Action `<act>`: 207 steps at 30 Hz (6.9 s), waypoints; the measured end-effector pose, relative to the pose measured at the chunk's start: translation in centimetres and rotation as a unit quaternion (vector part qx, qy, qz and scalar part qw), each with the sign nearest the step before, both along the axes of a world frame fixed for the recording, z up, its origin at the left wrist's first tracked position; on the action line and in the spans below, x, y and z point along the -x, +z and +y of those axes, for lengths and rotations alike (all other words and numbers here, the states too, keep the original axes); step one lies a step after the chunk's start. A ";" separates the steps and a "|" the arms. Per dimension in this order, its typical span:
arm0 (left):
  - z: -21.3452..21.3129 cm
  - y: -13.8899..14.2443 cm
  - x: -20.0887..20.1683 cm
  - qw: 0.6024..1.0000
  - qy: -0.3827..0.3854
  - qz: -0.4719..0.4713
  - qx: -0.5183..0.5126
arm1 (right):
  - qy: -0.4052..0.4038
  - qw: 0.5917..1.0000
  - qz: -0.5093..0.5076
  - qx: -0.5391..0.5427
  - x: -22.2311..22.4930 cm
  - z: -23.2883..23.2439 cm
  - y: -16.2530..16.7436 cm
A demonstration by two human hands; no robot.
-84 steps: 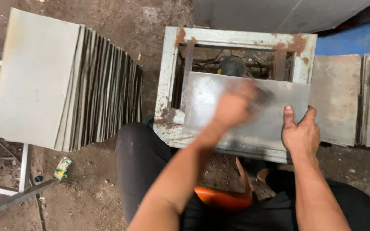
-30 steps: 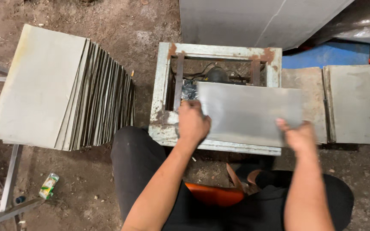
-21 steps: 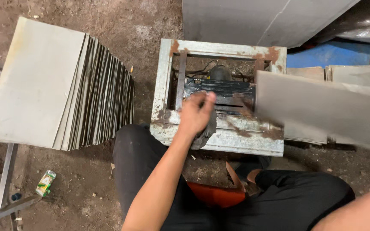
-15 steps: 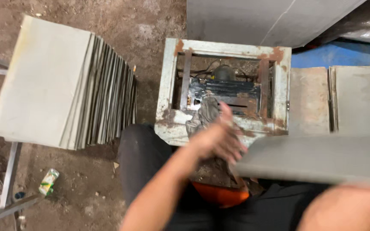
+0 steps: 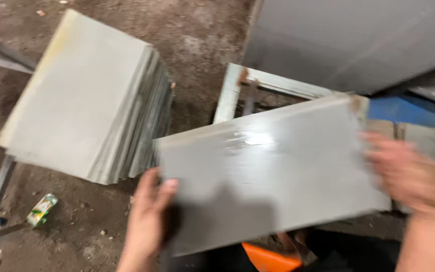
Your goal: The person sits on a low stool and repeatedly wipes rectangular metal sheets with a cloth, flipping each sheet to treat both sides. The person places finished sheets onto a growing stack to the left.
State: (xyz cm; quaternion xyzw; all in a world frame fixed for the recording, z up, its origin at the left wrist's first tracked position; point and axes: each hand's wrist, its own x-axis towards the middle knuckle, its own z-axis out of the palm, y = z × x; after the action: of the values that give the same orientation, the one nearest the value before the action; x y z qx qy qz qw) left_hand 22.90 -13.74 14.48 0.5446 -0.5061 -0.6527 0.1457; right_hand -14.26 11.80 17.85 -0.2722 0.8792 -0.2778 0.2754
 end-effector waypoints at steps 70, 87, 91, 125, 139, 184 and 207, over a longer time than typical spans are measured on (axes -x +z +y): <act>13.6 -14.4 22.8 0.685 -0.352 -0.106 0.629 | -0.704 0.706 0.065 -0.045 11.5 27.8 -37.2; 13.8 -13.5 23.2 0.698 -0.340 -0.094 0.623 | -0.735 0.457 -0.175 0.470 15.9 35.5 -26.0; 13.8 -13.0 23.0 0.700 -0.349 -0.094 0.616 | -0.635 0.651 -0.125 0.397 16.9 35.1 -19.9; 26.3 -12.0 25.4 0.683 -0.435 0.127 0.573 | -0.385 0.864 -0.156 0.284 -1.9 14.2 -25.3; 13.9 -16.8 27.6 0.660 -0.294 -0.252 0.644 | -0.348 0.936 0.047 0.038 -3.3 11.9 -20.8; 12.5 -19.7 35.9 0.722 -0.363 0.003 0.588 | -0.300 0.952 0.026 0.049 -3.2 12.0 -19.7; 20.7 -13.2 29.5 0.657 -0.522 0.033 0.542 | -0.338 0.939 0.054 0.030 -3.5 11.6 -19.8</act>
State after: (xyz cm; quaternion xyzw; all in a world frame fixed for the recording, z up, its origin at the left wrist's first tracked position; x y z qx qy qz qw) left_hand -6.58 6.99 1.26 -0.0069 -0.9662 -0.2487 0.0668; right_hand -10.78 23.40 -1.93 0.0189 0.9241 -0.3658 0.1092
